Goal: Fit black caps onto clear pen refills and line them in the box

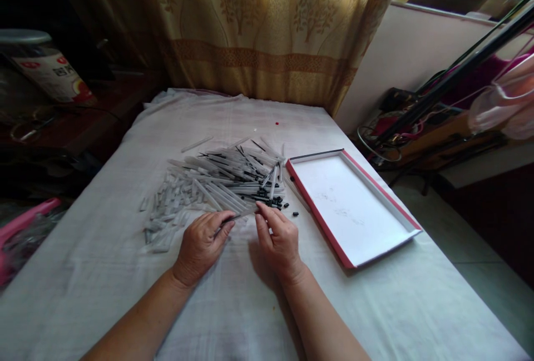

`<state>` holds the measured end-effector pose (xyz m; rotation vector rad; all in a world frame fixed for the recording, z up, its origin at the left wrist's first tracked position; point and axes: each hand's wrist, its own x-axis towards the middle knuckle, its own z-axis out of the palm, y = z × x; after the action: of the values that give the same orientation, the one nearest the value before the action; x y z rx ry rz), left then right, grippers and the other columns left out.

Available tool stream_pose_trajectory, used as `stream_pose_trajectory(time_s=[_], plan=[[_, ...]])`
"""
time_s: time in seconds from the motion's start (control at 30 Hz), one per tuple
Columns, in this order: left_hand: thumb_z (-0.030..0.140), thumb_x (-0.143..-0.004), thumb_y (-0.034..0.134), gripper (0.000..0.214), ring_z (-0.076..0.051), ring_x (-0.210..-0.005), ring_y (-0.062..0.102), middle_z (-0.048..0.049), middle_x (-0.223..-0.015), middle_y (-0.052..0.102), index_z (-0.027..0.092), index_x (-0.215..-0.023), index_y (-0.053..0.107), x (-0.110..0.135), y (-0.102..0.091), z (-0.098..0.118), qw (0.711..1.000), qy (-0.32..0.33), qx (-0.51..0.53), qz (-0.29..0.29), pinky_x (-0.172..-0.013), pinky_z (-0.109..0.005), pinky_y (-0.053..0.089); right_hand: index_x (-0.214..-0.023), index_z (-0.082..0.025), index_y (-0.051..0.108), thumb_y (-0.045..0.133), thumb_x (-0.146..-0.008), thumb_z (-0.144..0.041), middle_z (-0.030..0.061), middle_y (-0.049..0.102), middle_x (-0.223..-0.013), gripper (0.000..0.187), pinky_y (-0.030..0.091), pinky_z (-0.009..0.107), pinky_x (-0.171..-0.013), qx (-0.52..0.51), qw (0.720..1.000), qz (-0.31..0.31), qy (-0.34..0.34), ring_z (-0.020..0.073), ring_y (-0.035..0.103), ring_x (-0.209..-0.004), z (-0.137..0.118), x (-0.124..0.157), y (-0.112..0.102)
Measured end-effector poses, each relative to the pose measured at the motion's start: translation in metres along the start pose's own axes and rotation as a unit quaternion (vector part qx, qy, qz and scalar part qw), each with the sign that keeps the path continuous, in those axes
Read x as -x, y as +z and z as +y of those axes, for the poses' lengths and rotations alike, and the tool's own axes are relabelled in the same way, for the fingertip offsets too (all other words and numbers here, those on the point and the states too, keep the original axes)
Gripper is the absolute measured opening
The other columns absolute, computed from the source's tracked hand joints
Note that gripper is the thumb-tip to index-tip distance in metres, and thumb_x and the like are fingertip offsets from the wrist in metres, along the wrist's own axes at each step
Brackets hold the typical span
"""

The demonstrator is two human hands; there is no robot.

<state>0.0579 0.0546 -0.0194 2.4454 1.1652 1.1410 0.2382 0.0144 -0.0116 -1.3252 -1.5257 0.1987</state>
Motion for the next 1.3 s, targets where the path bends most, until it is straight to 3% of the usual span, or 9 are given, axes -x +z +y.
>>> stream_pose_trajectory(time_s=[0.2,0.33,0.47,0.63,0.83,0.93,1.03,1.17,1.3], plan=[[0.039,-0.095,0.052,0.026,-0.018,-0.077,0.071,-0.0045,-0.089,0.076,0.021,-0.101,0.069,0.001,0.002,-0.004,0.999,-0.045,0.027,-0.008,-0.074,-0.027,0.055,-0.125,-0.025,0.066,0.055,-0.086,-0.017,0.0067,0.076,-0.096,0.041,0.058,0.035,-0.081,-0.034,0.995,-0.009,0.093,0.0208,0.072,-0.083,0.005,-0.004,-0.008],[0.043,-0.092,0.053,0.028,-0.018,-0.075,0.071,-0.0040,-0.087,0.076,0.022,-0.099,0.070,0.000,0.002,-0.004,0.994,-0.100,0.052,-0.004,-0.071,-0.026,0.056,-0.100,-0.024,0.074,0.054,-0.083,-0.016,0.0044,0.076,-0.090,0.028,0.057,0.036,-0.079,-0.025,0.989,0.042,0.140,0.0205,0.071,-0.078,0.025,-0.011,-0.031],[0.042,-0.088,0.057,0.027,-0.017,-0.073,0.072,-0.0034,-0.086,0.076,0.021,-0.097,0.071,0.004,0.000,0.000,0.982,-0.160,0.098,-0.017,-0.066,-0.024,0.056,-0.086,-0.024,0.074,0.053,-0.080,-0.015,0.0034,0.074,-0.087,0.023,0.054,0.034,-0.078,0.046,0.987,-0.061,0.144,0.0206,0.069,-0.081,0.034,-0.014,-0.055],[0.041,-0.084,0.060,0.026,-0.018,-0.078,0.073,-0.0042,-0.089,0.077,0.020,-0.096,0.072,0.010,-0.001,0.002,0.972,-0.196,0.132,-0.019,-0.068,-0.024,0.058,-0.093,-0.024,0.074,0.062,-0.080,-0.020,0.0030,0.071,-0.089,0.018,0.049,0.030,-0.068,0.190,0.948,-0.206,0.150,0.0180,0.065,-0.070,0.023,-0.012,-0.058],[0.038,-0.084,0.060,0.022,-0.018,-0.079,0.073,-0.0035,-0.088,0.077,0.022,-0.095,0.071,0.010,-0.002,0.003,0.974,-0.181,0.131,-0.029,-0.069,-0.025,0.058,-0.089,-0.024,0.071,0.062,-0.084,-0.021,0.0065,0.072,-0.093,0.011,0.046,0.030,-0.066,0.262,0.935,-0.197,0.132,0.0216,0.067,-0.076,0.025,-0.011,-0.043],[0.036,-0.085,0.060,0.021,-0.017,-0.078,0.072,-0.0029,-0.089,0.076,0.022,-0.096,0.071,0.010,-0.003,0.004,0.979,-0.162,0.124,-0.031,-0.068,-0.024,0.058,-0.087,-0.023,0.070,0.058,-0.085,-0.020,0.0075,0.072,-0.090,0.013,0.047,0.031,-0.069,0.201,0.958,-0.149,0.143,0.0226,0.067,-0.078,0.028,-0.010,-0.039],[0.035,-0.086,0.059,0.020,-0.017,-0.078,0.072,-0.0024,-0.087,0.076,0.022,-0.096,0.071,0.010,-0.004,0.004,0.983,-0.138,0.114,-0.032,-0.068,-0.023,0.057,-0.086,-0.022,0.069,0.057,-0.084,-0.023,0.0052,0.072,-0.083,0.013,0.049,0.030,-0.068,0.034,0.976,-0.086,0.197,0.0206,0.066,-0.074,0.023,-0.010,-0.035],[0.034,-0.088,0.058,0.020,-0.016,-0.077,0.070,-0.0023,-0.086,0.075,0.023,-0.096,0.071,0.009,-0.005,0.006,0.988,-0.110,0.100,-0.038,-0.069,-0.024,0.056,-0.084,-0.020,0.067,0.059,-0.079,-0.029,0.0026,0.071,-0.076,0.013,0.048,0.024,-0.051,-0.221,0.925,-0.072,0.302,0.0140,0.061,-0.057,0.008,-0.011,-0.028],[0.035,-0.089,0.056,0.020,-0.016,-0.075,0.070,-0.0025,-0.085,0.074,0.022,-0.097,0.070,0.007,-0.006,0.008,0.991,-0.087,0.092,-0.037,-0.070,-0.024,0.056,-0.082,-0.019,0.068,0.062,-0.075,-0.026,0.0005,0.070,-0.069,0.012,0.047,0.022,-0.048,-0.281,0.900,-0.082,0.324,0.0119,0.060,-0.053,-0.003,-0.013,-0.024]])
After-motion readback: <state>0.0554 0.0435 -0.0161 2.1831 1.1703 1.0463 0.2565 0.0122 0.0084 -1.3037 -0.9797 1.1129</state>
